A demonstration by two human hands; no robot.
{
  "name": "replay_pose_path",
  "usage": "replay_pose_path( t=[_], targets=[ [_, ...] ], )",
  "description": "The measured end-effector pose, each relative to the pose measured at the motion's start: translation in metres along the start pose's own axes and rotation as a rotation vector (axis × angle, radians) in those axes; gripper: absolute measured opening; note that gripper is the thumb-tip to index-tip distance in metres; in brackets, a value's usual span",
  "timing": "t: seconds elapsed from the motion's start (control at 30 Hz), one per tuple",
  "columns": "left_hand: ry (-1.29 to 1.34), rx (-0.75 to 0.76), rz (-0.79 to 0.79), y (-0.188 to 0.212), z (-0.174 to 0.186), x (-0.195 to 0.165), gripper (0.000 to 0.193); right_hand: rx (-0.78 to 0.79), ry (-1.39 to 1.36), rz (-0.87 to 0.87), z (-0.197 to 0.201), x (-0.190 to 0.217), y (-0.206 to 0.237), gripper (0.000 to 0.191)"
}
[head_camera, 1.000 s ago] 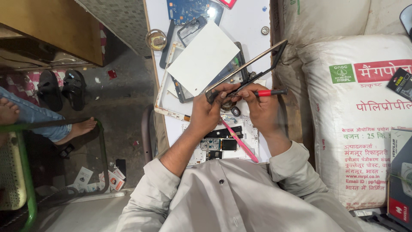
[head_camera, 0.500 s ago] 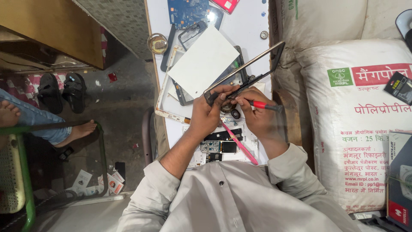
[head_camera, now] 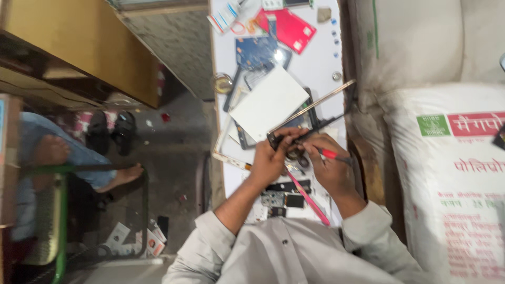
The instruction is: The person sits at a cluttered repair bench and uses a red-handled screwdriver to unscrew and pry apart the frame of a tablet, working around its edges while the tablet's internal board and other phone parts lie on the bench.
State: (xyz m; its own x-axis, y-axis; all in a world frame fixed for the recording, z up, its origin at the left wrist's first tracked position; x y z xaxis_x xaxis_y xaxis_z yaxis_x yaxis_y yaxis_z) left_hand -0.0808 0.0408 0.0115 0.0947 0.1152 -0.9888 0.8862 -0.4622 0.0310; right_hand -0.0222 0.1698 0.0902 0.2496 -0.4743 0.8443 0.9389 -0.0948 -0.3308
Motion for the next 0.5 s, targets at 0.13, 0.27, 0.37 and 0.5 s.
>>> replay_pose_path(
  t=[0.13, 0.27, 0.37, 0.5],
  targets=[
    [0.079, 0.029, -0.038, -0.003, -0.003, -0.004, 0.030, -0.024, 0.000, 0.116, 0.000, 0.015, -0.002, 0.010],
    [0.149, 0.049, -0.033, -0.003, -0.006, -0.006, 0.031, -0.077, 0.082, 0.272, 0.001, 0.036, 0.000, 0.006],
    [0.178, 0.063, -0.033, -0.001, -0.006, -0.008, 0.033, -0.109, 0.155, 0.356, 0.001, 0.046, 0.002, 0.007],
    [0.172, 0.074, -0.058, 0.000, -0.007, -0.012, 0.034, -0.112, 0.105, 0.315, 0.004, 0.040, 0.004, 0.006]
  ],
)
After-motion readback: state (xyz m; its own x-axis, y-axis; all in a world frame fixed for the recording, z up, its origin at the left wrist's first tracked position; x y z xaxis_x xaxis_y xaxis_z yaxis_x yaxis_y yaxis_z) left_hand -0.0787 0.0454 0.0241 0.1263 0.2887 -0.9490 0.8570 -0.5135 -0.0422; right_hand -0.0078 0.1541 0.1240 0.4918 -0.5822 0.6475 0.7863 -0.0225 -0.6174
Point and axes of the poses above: each hand's wrist, its own y-axis away from the middle knuckle, its own z-axis out of the back of the hand, x = y × z, the point moved 10 cm from there along -y, towards the middle knuckle, and after that the axes turned 3 degrees about x, right-handed, at the moved point
